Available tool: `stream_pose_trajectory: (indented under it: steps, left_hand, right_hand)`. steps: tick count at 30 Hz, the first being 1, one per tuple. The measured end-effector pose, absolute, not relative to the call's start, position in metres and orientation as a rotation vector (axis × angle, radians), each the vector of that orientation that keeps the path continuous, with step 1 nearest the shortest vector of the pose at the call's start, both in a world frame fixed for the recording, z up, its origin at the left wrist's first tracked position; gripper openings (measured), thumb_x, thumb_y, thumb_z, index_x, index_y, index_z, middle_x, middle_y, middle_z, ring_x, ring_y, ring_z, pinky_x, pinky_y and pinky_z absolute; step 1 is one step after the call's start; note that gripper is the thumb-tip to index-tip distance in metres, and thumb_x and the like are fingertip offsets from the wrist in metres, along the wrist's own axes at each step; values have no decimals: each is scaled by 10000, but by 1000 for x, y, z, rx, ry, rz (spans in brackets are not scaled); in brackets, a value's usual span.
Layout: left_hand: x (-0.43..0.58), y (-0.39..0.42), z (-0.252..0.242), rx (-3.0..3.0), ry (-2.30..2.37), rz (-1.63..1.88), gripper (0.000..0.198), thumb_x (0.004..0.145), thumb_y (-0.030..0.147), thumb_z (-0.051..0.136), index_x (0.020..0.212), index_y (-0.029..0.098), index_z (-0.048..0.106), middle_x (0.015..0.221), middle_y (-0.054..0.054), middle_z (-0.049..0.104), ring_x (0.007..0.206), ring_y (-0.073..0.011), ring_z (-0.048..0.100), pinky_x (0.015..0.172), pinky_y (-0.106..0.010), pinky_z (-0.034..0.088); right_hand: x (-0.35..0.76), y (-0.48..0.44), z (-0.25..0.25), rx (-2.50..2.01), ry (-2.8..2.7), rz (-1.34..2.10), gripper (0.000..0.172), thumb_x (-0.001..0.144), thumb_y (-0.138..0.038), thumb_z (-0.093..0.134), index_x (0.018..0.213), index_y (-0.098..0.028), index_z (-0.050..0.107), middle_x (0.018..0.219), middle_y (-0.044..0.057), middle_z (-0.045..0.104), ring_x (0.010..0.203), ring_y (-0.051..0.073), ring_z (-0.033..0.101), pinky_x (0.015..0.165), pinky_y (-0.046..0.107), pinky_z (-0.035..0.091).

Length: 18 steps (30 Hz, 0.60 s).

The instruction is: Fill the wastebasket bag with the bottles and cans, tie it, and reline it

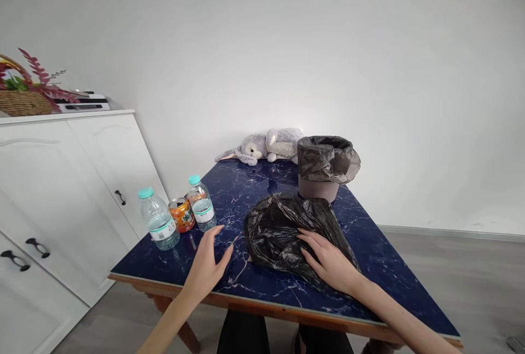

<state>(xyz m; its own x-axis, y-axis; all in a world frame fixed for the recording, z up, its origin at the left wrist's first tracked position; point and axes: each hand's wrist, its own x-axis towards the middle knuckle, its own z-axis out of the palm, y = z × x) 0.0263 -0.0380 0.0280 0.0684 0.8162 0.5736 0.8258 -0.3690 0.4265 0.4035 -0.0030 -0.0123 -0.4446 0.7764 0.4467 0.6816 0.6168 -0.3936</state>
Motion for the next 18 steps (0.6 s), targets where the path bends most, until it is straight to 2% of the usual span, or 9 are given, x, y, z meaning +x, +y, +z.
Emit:
stream_pose_trajectory:
  steps: [9, 18]
  left_hand:
    - [9, -7, 15, -2339, -1771, -1226, 497, 1043, 440, 575, 1483, 271, 420, 1451, -149, 556, 1265, -301, 661, 1068, -502, 559]
    - [-10, -3, 23, -2243, -1869, -1304, 445, 1004, 463, 583, 1380, 235, 521, 1340, -139, 619, 1182, -295, 702, 1006, -501, 596]
  right_hand:
    - [404, -3, -13, -1132, -2237, 208, 381, 1110, -347, 443, 1452, -244, 577, 1569, 106, 584, 1439, 274, 574, 1213, 498, 497]
    - [405, -26, 0, -1121, -2271, 194, 399, 1100, -390, 488, 1470, -272, 580, 1548, 106, 606, 1431, 301, 583, 1198, 523, 503]
